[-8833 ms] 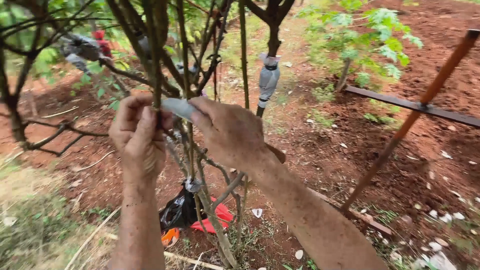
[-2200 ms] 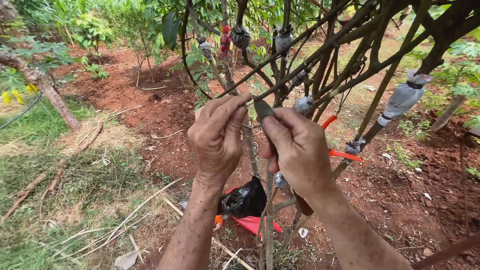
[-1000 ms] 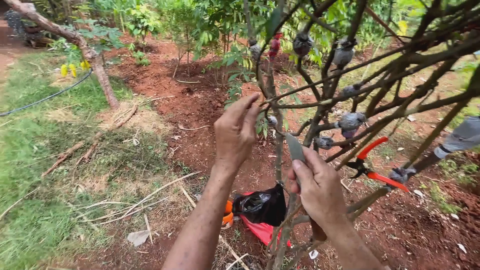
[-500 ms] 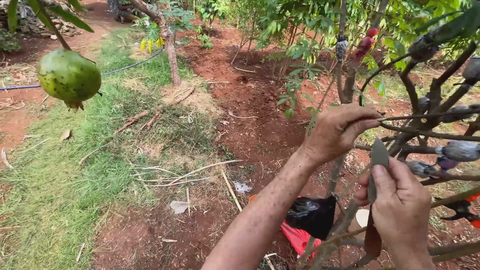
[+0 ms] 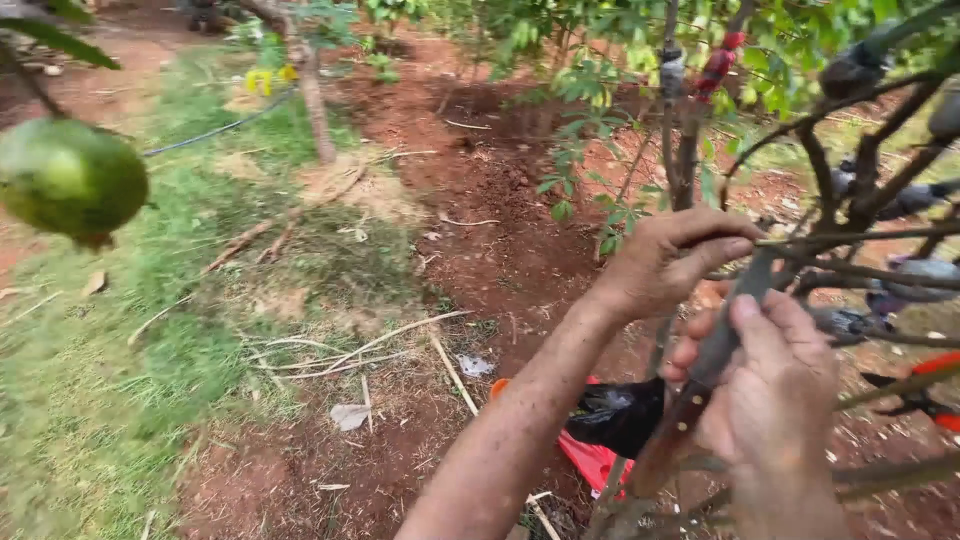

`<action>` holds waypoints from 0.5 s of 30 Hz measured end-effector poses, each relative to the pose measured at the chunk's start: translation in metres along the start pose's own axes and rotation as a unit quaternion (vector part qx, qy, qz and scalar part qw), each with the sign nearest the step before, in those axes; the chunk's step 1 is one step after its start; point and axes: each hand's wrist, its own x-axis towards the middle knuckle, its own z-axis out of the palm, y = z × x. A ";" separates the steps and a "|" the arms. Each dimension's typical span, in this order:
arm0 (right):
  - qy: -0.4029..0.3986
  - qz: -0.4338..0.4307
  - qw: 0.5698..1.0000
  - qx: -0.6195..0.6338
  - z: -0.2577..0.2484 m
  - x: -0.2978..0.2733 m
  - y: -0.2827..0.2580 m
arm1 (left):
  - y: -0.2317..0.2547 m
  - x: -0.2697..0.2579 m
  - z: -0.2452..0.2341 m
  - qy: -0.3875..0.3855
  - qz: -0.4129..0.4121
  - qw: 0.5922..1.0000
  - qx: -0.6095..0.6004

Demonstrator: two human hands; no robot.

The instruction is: Using a knife to carefully scrape the outer bark from a plant branch in preparation for air layering.

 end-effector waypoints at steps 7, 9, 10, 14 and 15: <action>0.039 -0.031 0.995 0.091 0.027 -0.008 0.016 | 0.006 -0.005 -0.015 -0.005 0.008 0.997 -0.082; 0.047 -0.034 0.993 0.101 0.029 -0.008 0.019 | 0.004 -0.003 -0.017 -0.012 0.014 0.996 -0.086; 0.042 -0.030 0.993 0.109 0.032 -0.008 0.021 | 0.005 -0.002 -0.020 -0.010 0.020 0.996 -0.081; 0.065 -0.028 0.988 0.134 0.037 -0.010 0.025 | 0.013 -0.002 -0.017 -0.005 0.030 0.995 -0.098; 0.064 -0.028 0.988 0.136 0.037 -0.010 0.025 | 0.013 -0.002 -0.018 -0.007 0.030 0.995 -0.096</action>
